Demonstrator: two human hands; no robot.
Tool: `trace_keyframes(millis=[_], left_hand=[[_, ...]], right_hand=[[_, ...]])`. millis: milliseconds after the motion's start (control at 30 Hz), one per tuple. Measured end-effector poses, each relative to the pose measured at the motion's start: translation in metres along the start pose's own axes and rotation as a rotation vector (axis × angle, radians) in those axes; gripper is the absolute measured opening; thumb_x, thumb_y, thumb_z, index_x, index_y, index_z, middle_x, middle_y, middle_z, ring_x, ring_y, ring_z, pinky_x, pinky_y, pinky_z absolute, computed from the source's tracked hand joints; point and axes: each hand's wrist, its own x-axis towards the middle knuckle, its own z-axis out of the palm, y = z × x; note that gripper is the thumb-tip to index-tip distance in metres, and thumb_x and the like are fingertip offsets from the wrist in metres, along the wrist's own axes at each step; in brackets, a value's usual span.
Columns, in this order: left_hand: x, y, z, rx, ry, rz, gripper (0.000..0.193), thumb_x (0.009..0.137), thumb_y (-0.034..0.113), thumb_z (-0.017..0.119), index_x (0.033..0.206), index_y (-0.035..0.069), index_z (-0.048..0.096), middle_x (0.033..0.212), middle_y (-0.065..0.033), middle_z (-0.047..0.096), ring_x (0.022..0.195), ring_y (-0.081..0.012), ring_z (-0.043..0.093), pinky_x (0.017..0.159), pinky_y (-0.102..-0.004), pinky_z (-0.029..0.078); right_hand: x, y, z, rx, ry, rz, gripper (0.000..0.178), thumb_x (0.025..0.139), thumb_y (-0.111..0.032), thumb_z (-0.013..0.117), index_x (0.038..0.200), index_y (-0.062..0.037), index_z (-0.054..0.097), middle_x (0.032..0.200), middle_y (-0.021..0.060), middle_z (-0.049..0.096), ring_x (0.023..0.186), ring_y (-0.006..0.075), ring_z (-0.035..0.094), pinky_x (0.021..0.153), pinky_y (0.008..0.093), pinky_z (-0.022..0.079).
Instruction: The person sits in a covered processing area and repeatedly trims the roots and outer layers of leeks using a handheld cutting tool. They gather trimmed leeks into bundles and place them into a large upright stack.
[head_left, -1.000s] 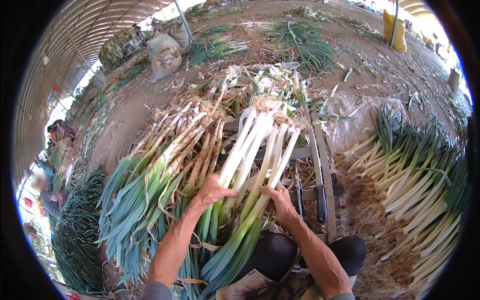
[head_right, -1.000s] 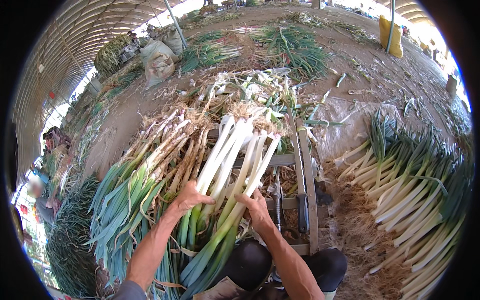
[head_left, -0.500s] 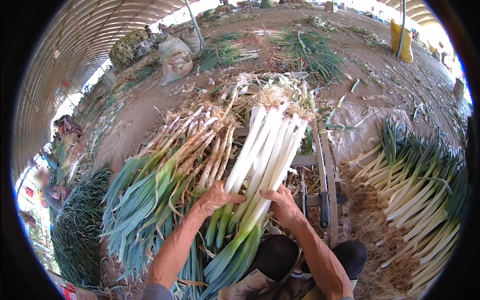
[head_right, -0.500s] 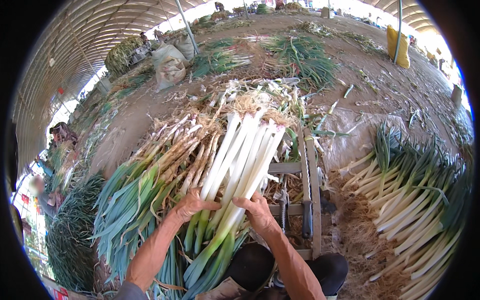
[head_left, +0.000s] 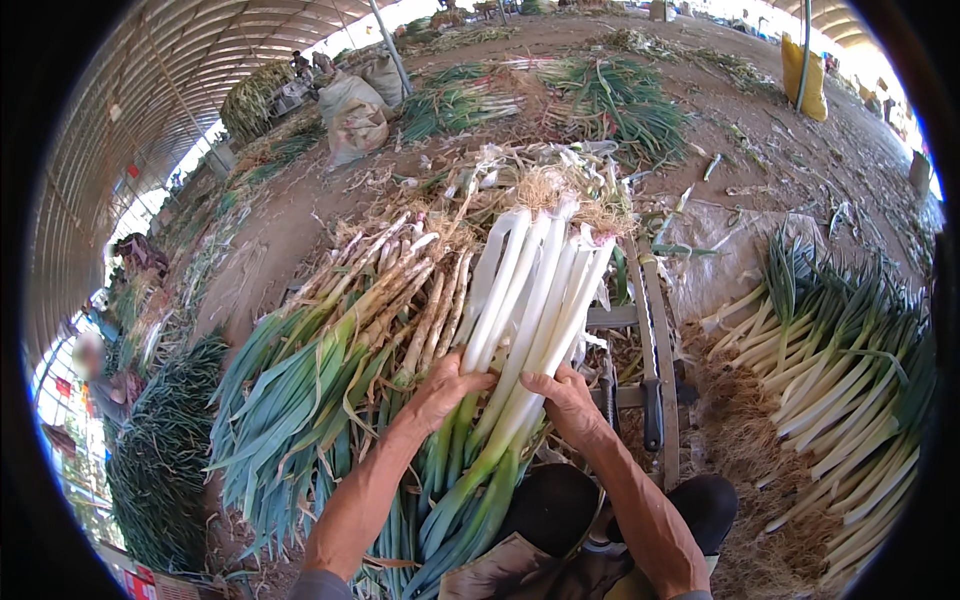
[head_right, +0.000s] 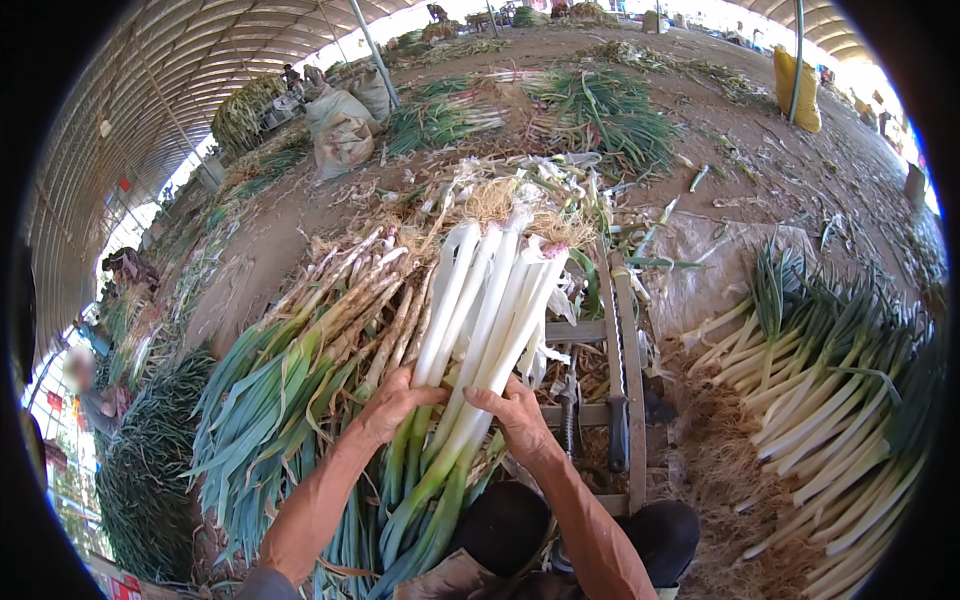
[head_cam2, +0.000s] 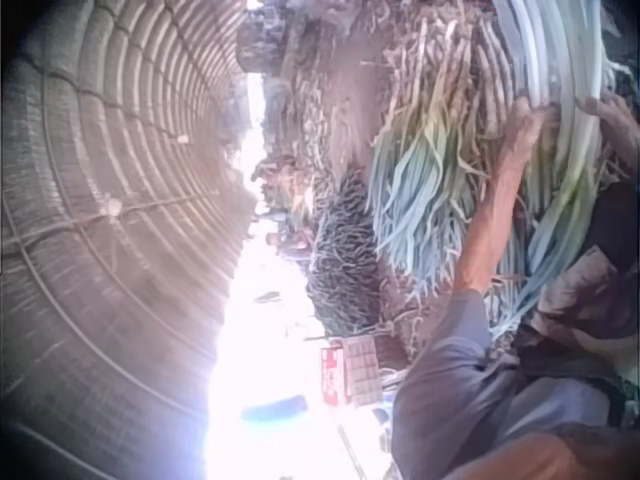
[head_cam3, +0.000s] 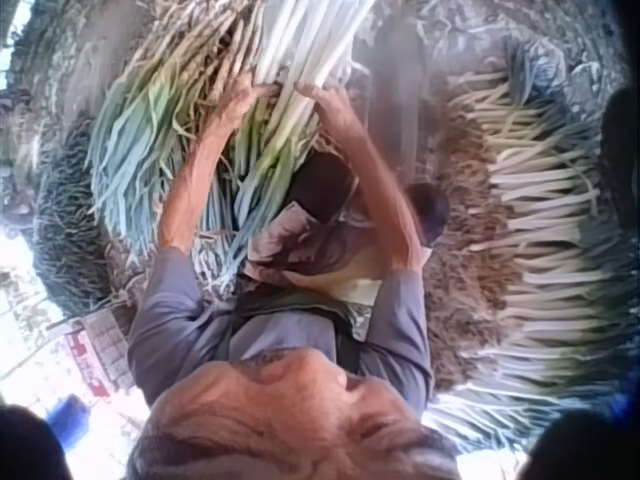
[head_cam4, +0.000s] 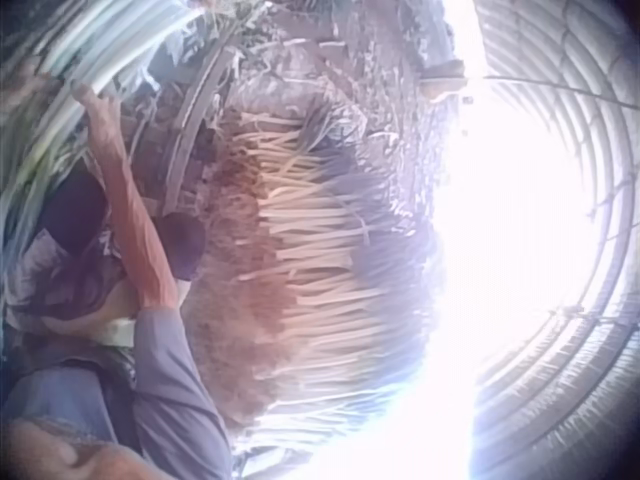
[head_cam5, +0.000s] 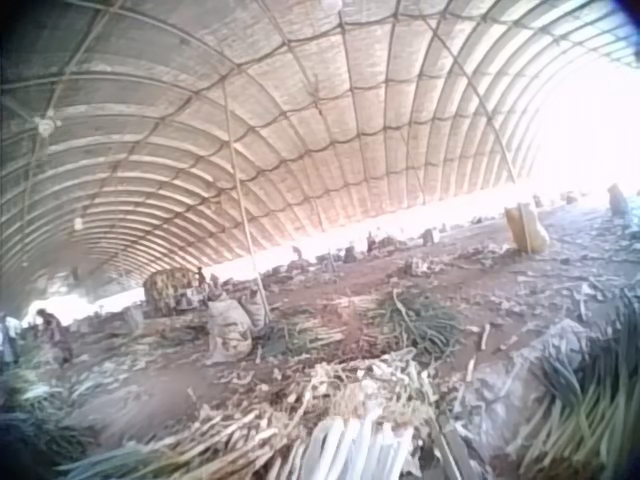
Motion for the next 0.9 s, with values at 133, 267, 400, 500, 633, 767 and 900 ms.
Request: trace_keyframes(millis=[133, 267, 400, 500, 633, 767, 900], left_hand=[[-0.008, 0.017, 0.006, -0.105, -0.199, -0.049, 0.089, 0.077, 0.028, 0.087, 0.148, -0.001, 0.039, 0.138, -0.0131, 0.054, 0.128, -0.0215, 0.050, 0.109, -0.0351, 0.041], [-0.007, 0.017, 0.015, 0.048, -0.288, 0.020, 0.112, 0.066, 0.035, 0.095, 0.152, 0.003, 0.030, 0.147, -0.0138, 0.045, 0.139, -0.0273, 0.040, 0.118, -0.0405, 0.034], [-0.006, -0.006, 0.028, 0.121, -0.185, 0.066, 0.091, 0.075, 0.017, 0.089, 0.147, 0.003, 0.034, 0.135, -0.0123, 0.054, 0.124, -0.0254, 0.055, 0.107, -0.0374, 0.050], [-0.005, -0.014, 0.034, 0.086, -0.076, 0.122, 0.089, 0.073, 0.025, 0.090, 0.143, 0.003, 0.040, 0.123, -0.0139, 0.064, 0.110, -0.0242, 0.064, 0.094, -0.0380, 0.057], [-0.032, 0.022, 0.021, 0.244, -0.018, -0.019, 0.081, 0.075, 0.031, 0.088, 0.139, 0.001, 0.049, 0.125, -0.0124, 0.064, 0.114, -0.0211, 0.062, 0.097, -0.0357, 0.052], [-0.047, 0.015, 0.008, 0.173, 0.052, -0.001, 0.088, 0.072, 0.028, 0.089, 0.144, 0.000, 0.046, 0.129, -0.0120, 0.062, 0.116, -0.0200, 0.061, 0.101, -0.0352, 0.049], [-0.072, 0.036, 0.001, 0.271, 0.053, -0.013, 0.089, 0.069, 0.022, 0.088, 0.143, 0.000, 0.046, 0.129, -0.0116, 0.062, 0.116, -0.0198, 0.060, 0.101, -0.0353, 0.049]], right_hand=[[-0.002, 0.001, 0.000, -0.091, -0.038, -0.006, 0.074, 0.085, -0.037, 0.078, 0.140, 0.0018, 0.046, 0.130, 0.0137, 0.058, 0.124, 0.0234, 0.050, 0.109, 0.0396, 0.036], [0.001, -0.003, 0.014, -0.272, -0.031, -0.064, 0.081, 0.089, -0.040, 0.075, 0.145, 0.0019, 0.035, 0.130, 0.0178, 0.056, 0.126, 0.0262, 0.050, 0.107, 0.0406, 0.041], [0.008, 0.001, 0.026, -0.479, -0.034, -0.115, 0.096, 0.088, -0.052, 0.072, 0.147, 0.0058, 0.022, 0.130, 0.0256, 0.053, 0.119, 0.0334, 0.058, 0.099, 0.0409, 0.051], [0.002, -0.010, 0.038, -0.721, -0.014, -0.162, 0.103, 0.086, -0.064, 0.069, 0.144, 0.0087, 0.024, 0.123, 0.0325, 0.056, 0.114, 0.0389, 0.062, 0.094, 0.0453, 0.054], [-0.012, -0.019, 0.047, -0.845, -0.095, -0.204, 0.095, 0.088, -0.065, 0.065, 0.133, 0.0120, 0.032, 0.108, 0.0309, 0.063, 0.095, 0.0376, 0.069, 0.076, 0.0417, 0.058], [-0.017, -0.014, 0.055, -1.051, -0.128, -0.371, 0.085, 0.091, -0.057, 0.068, 0.128, 0.0129, 0.037, 0.103, 0.0354, 0.062, 0.089, 0.0381, 0.070, 0.074, 0.0443, 0.058], [-0.034, -0.033, 0.067, -1.306, -0.023, -0.726, 0.082, 0.087, -0.045, 0.074, 0.130, 0.0157, 0.038, 0.106, 0.0364, 0.061, 0.084, 0.0405, 0.068, 0.063, 0.0450, 0.057]])
